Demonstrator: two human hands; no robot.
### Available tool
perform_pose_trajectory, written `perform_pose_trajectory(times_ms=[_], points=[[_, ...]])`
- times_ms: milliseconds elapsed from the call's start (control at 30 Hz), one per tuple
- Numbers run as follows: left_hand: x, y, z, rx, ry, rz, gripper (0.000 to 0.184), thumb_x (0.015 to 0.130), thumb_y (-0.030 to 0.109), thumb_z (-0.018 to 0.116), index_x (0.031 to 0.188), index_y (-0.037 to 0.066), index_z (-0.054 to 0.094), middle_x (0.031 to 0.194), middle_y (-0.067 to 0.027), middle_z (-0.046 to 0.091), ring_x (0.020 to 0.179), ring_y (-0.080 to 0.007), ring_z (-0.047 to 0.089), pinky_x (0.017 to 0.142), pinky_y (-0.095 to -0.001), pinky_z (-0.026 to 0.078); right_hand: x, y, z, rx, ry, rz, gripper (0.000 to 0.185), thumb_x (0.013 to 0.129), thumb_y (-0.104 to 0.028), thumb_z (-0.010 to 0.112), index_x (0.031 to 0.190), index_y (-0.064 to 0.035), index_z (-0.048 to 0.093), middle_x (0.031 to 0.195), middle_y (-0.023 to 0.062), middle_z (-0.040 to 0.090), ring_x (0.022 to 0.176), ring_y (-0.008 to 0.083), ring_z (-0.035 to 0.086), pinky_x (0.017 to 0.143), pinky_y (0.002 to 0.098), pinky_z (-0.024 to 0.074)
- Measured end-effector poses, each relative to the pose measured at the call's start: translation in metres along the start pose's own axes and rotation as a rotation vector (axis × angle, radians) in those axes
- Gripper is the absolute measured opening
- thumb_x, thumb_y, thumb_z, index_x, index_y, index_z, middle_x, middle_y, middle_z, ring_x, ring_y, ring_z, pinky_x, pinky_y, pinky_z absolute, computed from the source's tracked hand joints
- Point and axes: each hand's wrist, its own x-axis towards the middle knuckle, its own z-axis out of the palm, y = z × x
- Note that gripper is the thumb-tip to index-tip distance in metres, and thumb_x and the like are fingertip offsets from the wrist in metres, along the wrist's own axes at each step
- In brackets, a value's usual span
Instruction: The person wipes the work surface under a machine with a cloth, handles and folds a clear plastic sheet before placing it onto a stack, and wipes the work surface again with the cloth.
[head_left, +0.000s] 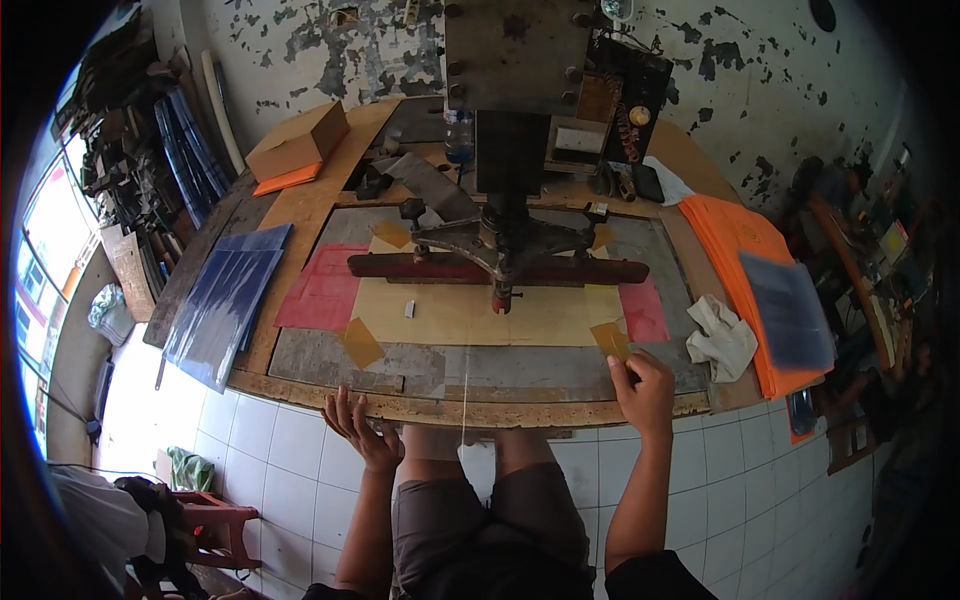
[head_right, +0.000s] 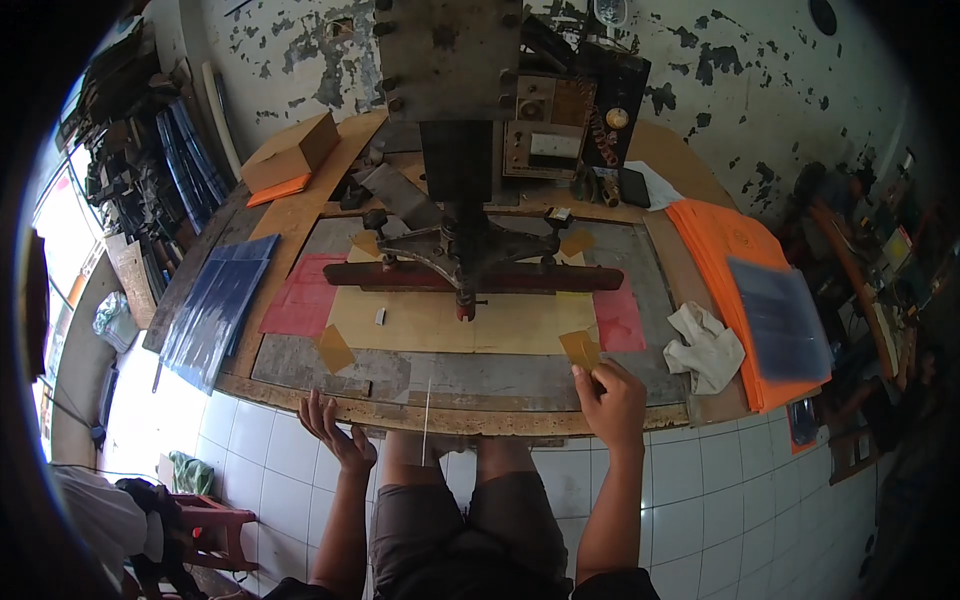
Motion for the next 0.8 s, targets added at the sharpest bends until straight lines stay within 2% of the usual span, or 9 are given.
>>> perform_pose_trajectory(times_ms=[667,767,800], points=[[0.0025,0.0028,-0.0034,-0.009,-0.008,-0.005,0.053,0.110,0.034,0.045,0.156,0.008,0.044,0.166,-0.0262,0.040,0.157,-0.0531,0.029,0.126,-0.0716,0.021,0.0014,-0.0030,-0.0010,-0.034,-0.019,0.003,0.035,0.099,-0.016,0.076,0.076,0.0006,0.056,0.069,0.0129,0.055,0.058,0.0331,0.052,0.058,0.0421,0.0417],[0.0026,0.0030,-0.0033,-0.020,-0.005,-0.003,0.052,0.109,0.032,0.045,0.155,0.007,0.045,0.166,-0.0261,0.040,0.157,-0.0531,0.030,0.126,-0.0716,0.021,0.0015,-0.0027,0.0008,0.011,0.011,-0.016,0.038,0.102,-0.015,0.074,0.076,0.0035,0.053,0.068,0.0142,0.049,0.059,0.0299,0.047,0.058,0.0411,0.0380],[0.0029,0.0025,-0.0031,-0.019,-0.003,-0.005,0.051,0.109,0.032,0.045,0.154,0.007,0.046,0.166,-0.0253,0.041,0.156,-0.0523,0.031,0.127,-0.0706,0.020,0.0016,-0.0018,0.0014,0.005,0.015,-0.025,0.037,0.101,-0.016,0.075,0.077,0.0028,0.054,0.070,0.0140,0.051,0.059,0.0308,0.049,0.058,0.0414,0.0393]])
